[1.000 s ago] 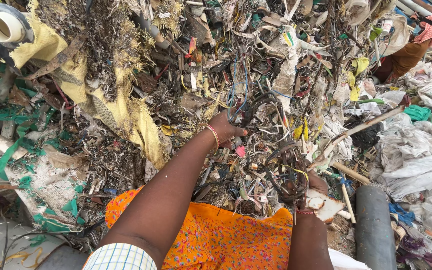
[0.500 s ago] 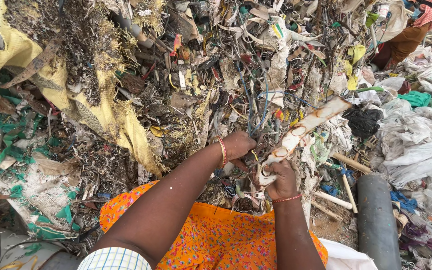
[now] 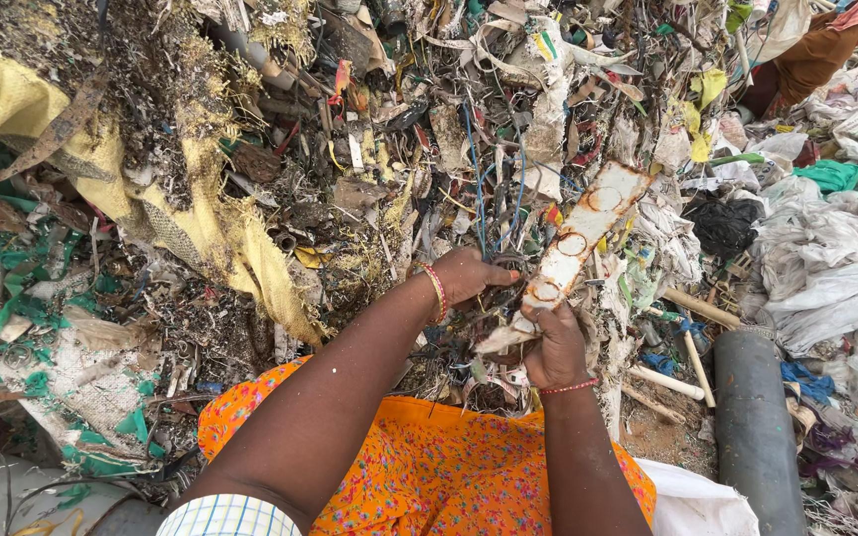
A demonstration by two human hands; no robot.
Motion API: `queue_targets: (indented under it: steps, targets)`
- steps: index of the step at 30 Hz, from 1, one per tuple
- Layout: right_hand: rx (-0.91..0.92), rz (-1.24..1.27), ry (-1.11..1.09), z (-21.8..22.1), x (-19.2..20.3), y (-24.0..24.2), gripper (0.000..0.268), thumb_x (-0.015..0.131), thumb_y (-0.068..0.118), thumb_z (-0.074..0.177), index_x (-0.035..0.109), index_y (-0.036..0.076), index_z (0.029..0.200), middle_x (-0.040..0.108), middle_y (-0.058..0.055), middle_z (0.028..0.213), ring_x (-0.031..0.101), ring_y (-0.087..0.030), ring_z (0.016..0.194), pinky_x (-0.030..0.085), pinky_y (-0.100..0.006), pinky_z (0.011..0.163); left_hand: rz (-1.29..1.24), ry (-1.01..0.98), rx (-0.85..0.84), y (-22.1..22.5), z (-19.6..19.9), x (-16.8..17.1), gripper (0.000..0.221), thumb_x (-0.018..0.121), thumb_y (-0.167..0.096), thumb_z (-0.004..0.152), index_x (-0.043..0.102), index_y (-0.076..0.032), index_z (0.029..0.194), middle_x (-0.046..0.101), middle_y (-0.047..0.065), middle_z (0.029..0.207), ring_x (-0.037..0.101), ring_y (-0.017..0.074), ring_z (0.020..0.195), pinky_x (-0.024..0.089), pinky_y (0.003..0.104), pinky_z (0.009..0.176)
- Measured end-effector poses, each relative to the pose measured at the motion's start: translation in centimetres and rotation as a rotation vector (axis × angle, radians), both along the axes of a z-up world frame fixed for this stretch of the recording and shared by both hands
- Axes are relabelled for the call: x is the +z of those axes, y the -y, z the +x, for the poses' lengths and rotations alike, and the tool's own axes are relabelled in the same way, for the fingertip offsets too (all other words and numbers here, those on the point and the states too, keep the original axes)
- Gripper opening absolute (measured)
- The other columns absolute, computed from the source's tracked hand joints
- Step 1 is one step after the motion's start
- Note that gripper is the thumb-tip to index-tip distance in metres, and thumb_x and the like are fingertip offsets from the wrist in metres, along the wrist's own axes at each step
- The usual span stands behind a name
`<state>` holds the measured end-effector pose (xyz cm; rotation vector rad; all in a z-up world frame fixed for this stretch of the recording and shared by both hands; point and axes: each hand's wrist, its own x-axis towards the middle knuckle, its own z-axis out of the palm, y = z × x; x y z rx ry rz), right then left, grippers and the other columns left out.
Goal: The person sorts through a large pile of mixed waste and debris by hand, picking out specific items like plastic pipes, wire, and small electronic components. They use pliers to manipulate some items before placing them into a white bag.
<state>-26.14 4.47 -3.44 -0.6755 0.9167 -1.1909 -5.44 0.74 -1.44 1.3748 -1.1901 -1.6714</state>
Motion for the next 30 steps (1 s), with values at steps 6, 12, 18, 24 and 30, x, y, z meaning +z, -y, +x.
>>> queue_targets:
  steps: [6,12,18,24,30]
  targets:
    - [0.109,0.036,0.02,1.5,1.4,-1.1,0.048,0.066,-0.005,0.088,0.051,-0.003,0.134,0.067,-0.015,0.121,0.069,-0.027,0.108,0.059,-0.046,0.094,-0.06,0.032,-0.031,1.3,0.5,-2.1,0.066,0.085,-0.051,0.075,0.072,0.007,0.102,0.075,0.014,0.089,0.069,0.019,0.071,0.055,0.031,0.066]
    - [0.026,0.089,-0.006,-2.4,0.7,0.7,0.047,0.055,-0.008,0.095,0.046,-0.006,0.14,0.063,-0.022,0.131,0.07,-0.033,0.112,0.061,-0.05,0.096,0.087,-0.274,0.243,1.3,5.8,0.3,0.059,0.068,-0.049,0.093,0.056,0.0,0.122,0.053,0.01,0.1,0.065,0.0208,0.062,0.061,0.032,0.049]
    - [-0.191,-0.026,0.175,-8.6,5.4,0.5,0.053,0.047,-0.006,0.098,0.042,0.009,0.148,0.061,-0.016,0.14,0.069,-0.031,0.122,0.06,-0.055,0.099,0.166,-0.351,0.708,2.5,13.3,-3.3,0.033,0.048,-0.032,0.104,0.07,-0.011,0.115,0.047,0.003,0.08,0.053,0.0183,0.045,0.05,0.034,0.04]
    - [-0.086,-0.148,-0.06,-1.6,10.6,-0.8,0.05,0.053,-0.011,0.094,0.049,-0.002,0.143,0.066,-0.018,0.136,0.068,-0.028,0.123,0.055,-0.046,0.103,0.232,-0.432,0.686,3.6,14.0,-7.0,0.037,0.047,-0.036,0.105,0.066,-0.006,0.113,0.049,0.001,0.072,0.051,0.0157,0.053,0.063,0.039,0.051]
    - [0.45,-0.129,-0.078,20.4,14.8,-5.1,0.047,0.061,-0.008,0.091,0.049,-0.009,0.136,0.068,-0.023,0.124,0.071,-0.027,0.109,0.06,-0.041,0.099,0.227,-0.437,0.669,4.7,10.8,-9.4,0.031,0.049,-0.029,0.103,0.068,-0.009,0.115,0.058,0.005,0.075,0.059,0.021,0.057,0.061,0.041,0.053]
